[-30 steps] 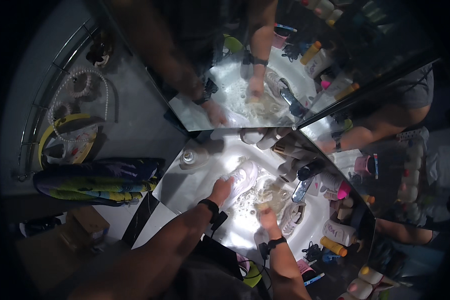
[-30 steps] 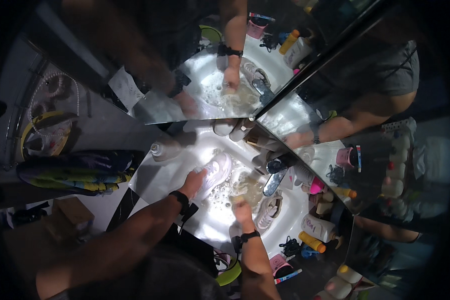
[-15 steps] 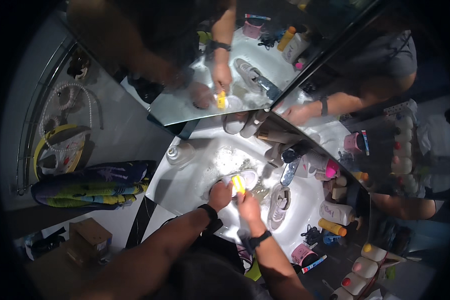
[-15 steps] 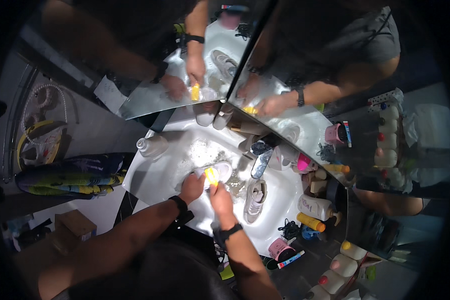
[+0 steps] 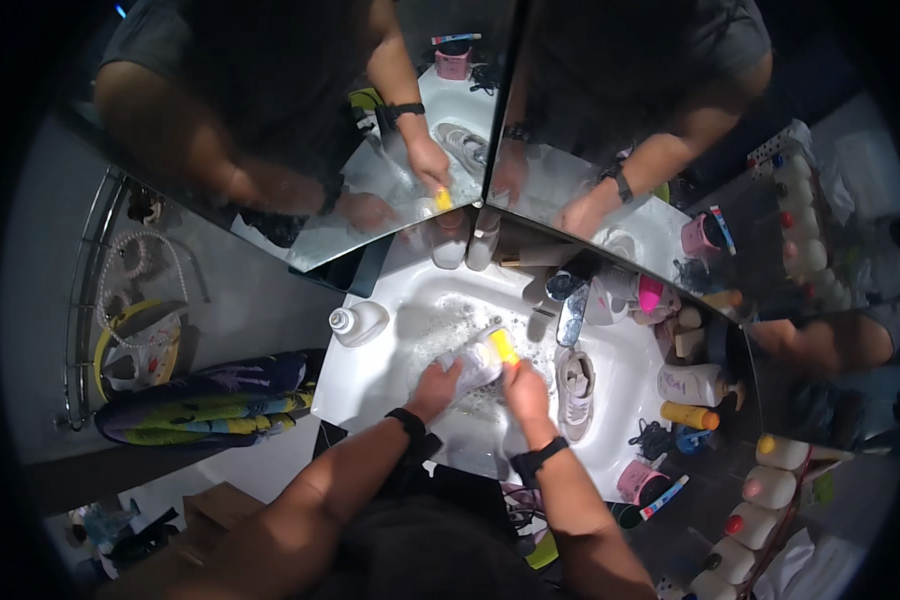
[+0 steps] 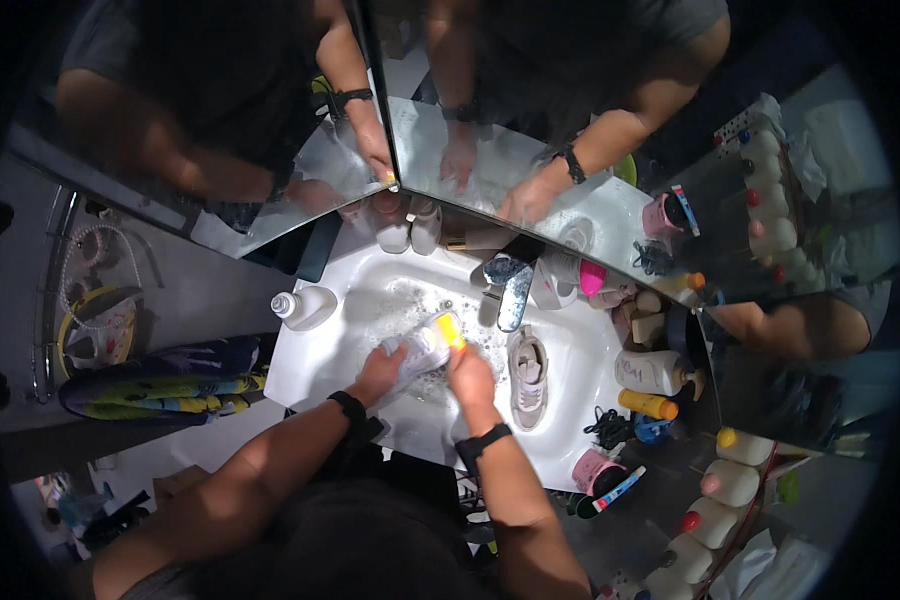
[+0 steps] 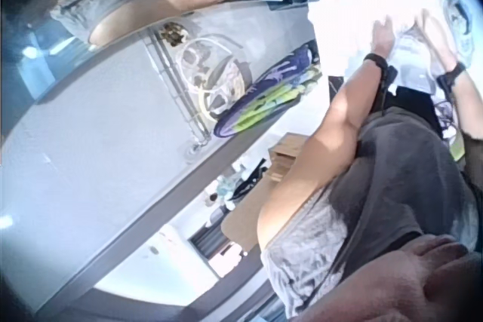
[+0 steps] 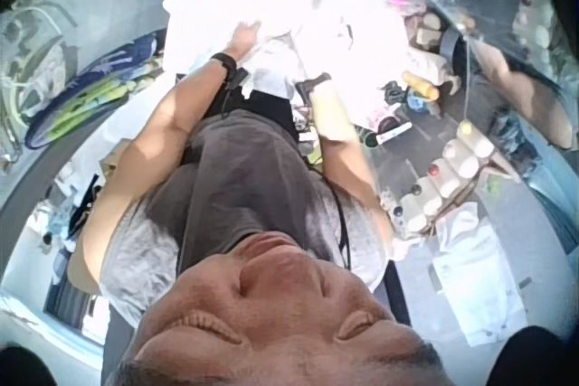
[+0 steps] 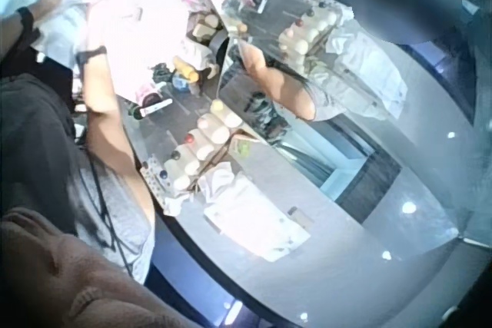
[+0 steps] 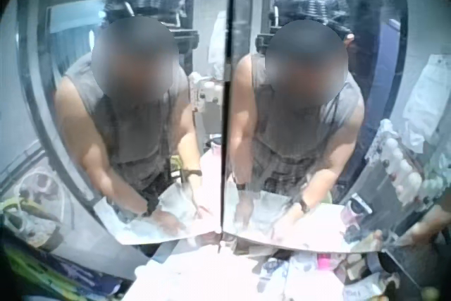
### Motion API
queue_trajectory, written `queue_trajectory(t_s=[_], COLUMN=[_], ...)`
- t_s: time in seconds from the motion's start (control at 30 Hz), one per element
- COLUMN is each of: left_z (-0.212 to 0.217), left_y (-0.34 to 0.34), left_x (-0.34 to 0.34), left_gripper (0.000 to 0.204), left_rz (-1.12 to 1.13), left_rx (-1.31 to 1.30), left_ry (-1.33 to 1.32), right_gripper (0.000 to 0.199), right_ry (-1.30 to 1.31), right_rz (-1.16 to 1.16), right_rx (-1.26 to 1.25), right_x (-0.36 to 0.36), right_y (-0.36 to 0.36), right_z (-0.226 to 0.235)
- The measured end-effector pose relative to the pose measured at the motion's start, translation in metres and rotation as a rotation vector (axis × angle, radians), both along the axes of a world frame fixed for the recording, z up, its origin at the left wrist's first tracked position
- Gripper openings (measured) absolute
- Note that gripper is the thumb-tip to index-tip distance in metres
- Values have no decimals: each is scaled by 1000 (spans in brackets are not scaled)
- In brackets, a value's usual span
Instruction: The person scrubs a white sneaker in a bathroom sink using a yellow brush and soapy water. They repeatedly scrub the upper, sides, and sole, rinse the shoe under running water, and continue scrubbing throughout the clip.
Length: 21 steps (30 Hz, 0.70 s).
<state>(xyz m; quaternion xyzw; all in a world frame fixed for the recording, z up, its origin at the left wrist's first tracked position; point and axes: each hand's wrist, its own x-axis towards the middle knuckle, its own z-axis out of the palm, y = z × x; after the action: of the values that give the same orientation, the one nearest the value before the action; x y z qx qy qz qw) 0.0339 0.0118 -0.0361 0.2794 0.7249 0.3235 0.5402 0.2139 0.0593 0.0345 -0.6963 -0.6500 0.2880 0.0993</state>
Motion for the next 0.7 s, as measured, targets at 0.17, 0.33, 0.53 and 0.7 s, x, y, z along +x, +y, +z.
queue_trajectory(t_s=[0.17, 0.33, 0.53, 0.7], left_z=[8, 50, 58, 33], left_y=[-4, -21, -19, -26], left_x=[-3, -11, -4, -6], left_gripper=[48, 47, 40, 40], left_rz=[-126, -576, -602, -587], left_rx=[93, 213, 155, 231], left_ry=[93, 333, 172, 225], right_gripper=[47, 45, 44, 53], right_ry=[301, -59, 215, 280], right_rz=[299, -137, 41, 256], right_rx=[-188, -168, -331, -239], right_x=[1, 3, 11, 7], right_y=[6, -6, -22, -26], right_z=[7, 2, -14, -34])
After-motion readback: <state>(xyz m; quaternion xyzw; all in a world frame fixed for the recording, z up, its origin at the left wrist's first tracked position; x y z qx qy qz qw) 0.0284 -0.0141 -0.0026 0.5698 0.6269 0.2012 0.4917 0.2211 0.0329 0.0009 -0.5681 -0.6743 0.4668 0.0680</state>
